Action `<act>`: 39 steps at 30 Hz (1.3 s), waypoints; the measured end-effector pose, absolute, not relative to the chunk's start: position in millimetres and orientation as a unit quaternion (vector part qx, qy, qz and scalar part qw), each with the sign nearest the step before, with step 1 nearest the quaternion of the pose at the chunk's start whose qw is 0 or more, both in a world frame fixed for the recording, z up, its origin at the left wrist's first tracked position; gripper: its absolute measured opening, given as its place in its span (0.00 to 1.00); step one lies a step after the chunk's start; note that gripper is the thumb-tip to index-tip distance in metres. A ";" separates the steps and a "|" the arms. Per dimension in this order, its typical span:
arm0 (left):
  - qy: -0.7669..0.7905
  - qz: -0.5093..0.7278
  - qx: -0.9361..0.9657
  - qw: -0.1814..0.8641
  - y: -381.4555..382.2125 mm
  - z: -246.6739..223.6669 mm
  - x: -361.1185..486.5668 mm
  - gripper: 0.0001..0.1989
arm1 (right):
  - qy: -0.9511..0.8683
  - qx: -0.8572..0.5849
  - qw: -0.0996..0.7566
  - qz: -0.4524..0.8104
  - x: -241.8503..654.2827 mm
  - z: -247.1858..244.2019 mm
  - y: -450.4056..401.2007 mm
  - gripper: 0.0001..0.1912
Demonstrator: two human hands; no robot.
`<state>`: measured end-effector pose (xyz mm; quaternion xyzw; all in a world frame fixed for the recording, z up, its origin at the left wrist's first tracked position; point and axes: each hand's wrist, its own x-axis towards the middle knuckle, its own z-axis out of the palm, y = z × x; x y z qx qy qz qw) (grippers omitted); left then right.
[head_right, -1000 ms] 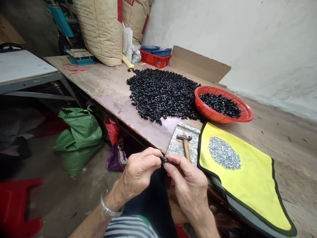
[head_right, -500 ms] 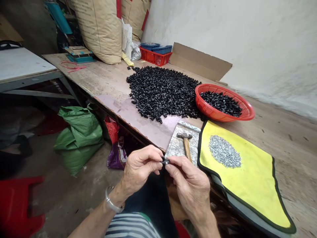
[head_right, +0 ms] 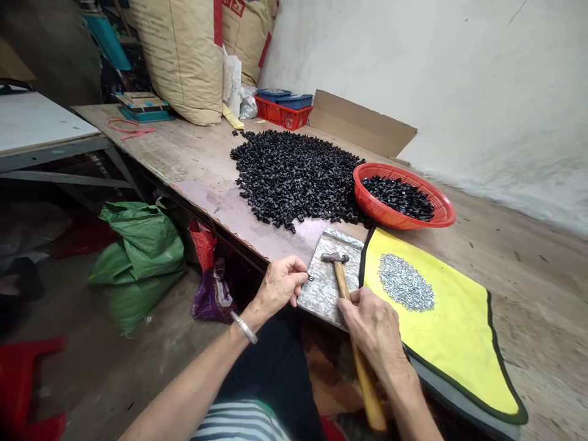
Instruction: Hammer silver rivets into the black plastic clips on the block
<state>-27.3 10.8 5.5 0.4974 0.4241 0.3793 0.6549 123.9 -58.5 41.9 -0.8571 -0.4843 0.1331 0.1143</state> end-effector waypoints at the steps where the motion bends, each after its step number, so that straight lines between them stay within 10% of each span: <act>1: 0.434 0.373 0.501 0.649 12.4 4.6 -24.2 0.04 | -0.432 -0.863 0.165 0.203 129.1 43.3 -59.0 0.07; 5: 0.480 0.367 0.512 0.610 14.7 4.2 -17.5 0.05 | -0.273 -0.756 0.353 0.479 148.3 43.6 -72.9 0.13; 10: 0.503 0.350 0.512 0.601 15.7 6.5 -18.8 0.05 | -0.226 -0.700 0.370 0.567 148.8 43.0 -92.1 0.15; 26: 0.487 0.341 0.448 0.668 23.9 0.1 -19.4 0.07 | -0.652 -0.694 0.230 -0.203 109.7 31.6 -103.3 0.17; 39: 0.491 0.329 0.433 0.680 23.3 4.9 -20.8 0.07 | -0.636 -0.736 0.117 -0.198 95.4 28.6 -105.4 0.18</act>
